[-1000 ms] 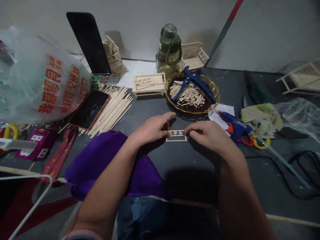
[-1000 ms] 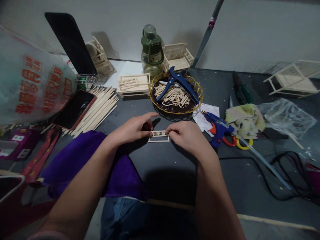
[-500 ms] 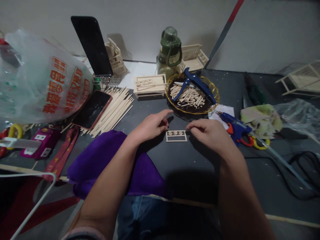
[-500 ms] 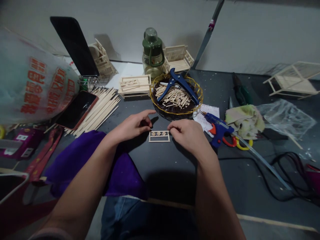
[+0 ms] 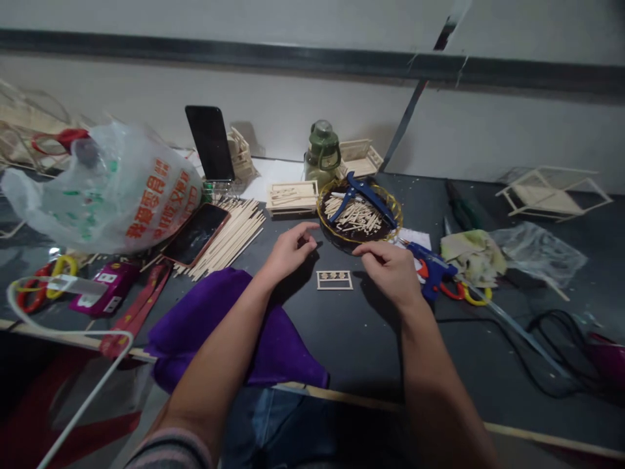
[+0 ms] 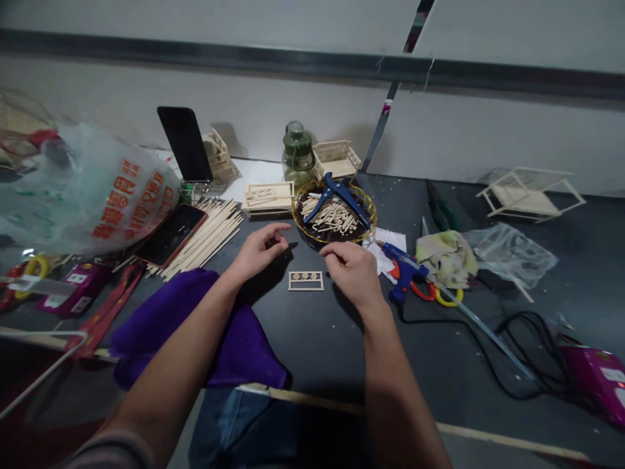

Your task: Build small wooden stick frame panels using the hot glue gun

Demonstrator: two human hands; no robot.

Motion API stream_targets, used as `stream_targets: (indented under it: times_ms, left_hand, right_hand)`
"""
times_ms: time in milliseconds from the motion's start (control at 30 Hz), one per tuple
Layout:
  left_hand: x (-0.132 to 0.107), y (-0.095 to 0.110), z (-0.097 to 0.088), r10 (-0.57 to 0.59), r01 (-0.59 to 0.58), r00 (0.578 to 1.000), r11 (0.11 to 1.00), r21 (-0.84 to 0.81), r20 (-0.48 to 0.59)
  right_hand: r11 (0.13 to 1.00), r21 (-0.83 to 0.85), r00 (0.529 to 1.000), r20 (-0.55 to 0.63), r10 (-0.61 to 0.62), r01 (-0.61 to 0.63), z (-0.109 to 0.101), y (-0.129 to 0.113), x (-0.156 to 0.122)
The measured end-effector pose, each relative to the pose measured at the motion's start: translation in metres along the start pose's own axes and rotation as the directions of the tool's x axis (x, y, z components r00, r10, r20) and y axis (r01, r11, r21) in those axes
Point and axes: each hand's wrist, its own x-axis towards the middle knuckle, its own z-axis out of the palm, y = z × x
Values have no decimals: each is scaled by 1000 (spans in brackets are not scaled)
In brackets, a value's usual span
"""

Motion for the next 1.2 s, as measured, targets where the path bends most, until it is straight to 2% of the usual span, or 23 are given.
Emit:
stream_targets:
  times_ms: [100, 167, 300, 433, 500, 633, 767, 867, 1000, 1200]
  left_hand:
    - [0, 0, 0, -10, 7, 999, 998, -68, -42]
    - [0, 0, 0, -4, 0, 999, 995, -99, -46]
    - [-1, 2, 0, 20, -18, 1000, 990, -141, 17]
    - [-4, 5, 0, 41, -32, 997, 992, -125, 66]
    - [-5, 8, 1, 61, -51, 994, 994, -100, 94]
    - [-9, 22, 0, 172, -179, 968, 984, 20, 184]
    - [-14, 38, -5, 264, -308, 933, 937, 163, 246]
    - [-15, 41, -11, 264, -301, 946, 931, 208, 189]
    - [-14, 36, -17, 228, -242, 969, 952, 188, 90]
    - [-16, 37, -16, 186, -211, 975, 948, 239, 121]
  right_hand:
    - [999, 44, 992, -126, -1, 6, 3, -3, 0]
    - [997, 72, 988, -152, -2, 13, 4, -5, 0]
    - [997, 77, 997, -75, 30, -25, 3, -9, -1]
    - [989, -6, 988, 53, 146, -146, 0, -10, -10]
    - [977, -60, 975, 74, 209, -205, 0, -8, -18]
    - [952, -82, 950, 75, 302, -296, 7, 0, -31]
    - [941, -112, 941, 78, 328, -319, 17, 2, -32]
    - [929, -135, 933, 62, 355, -344, 20, 2, -31]
    - [906, -153, 911, 66, 407, -394, 22, 6, -33]
    - [905, -143, 907, 79, 414, -401, 25, 6, -34]
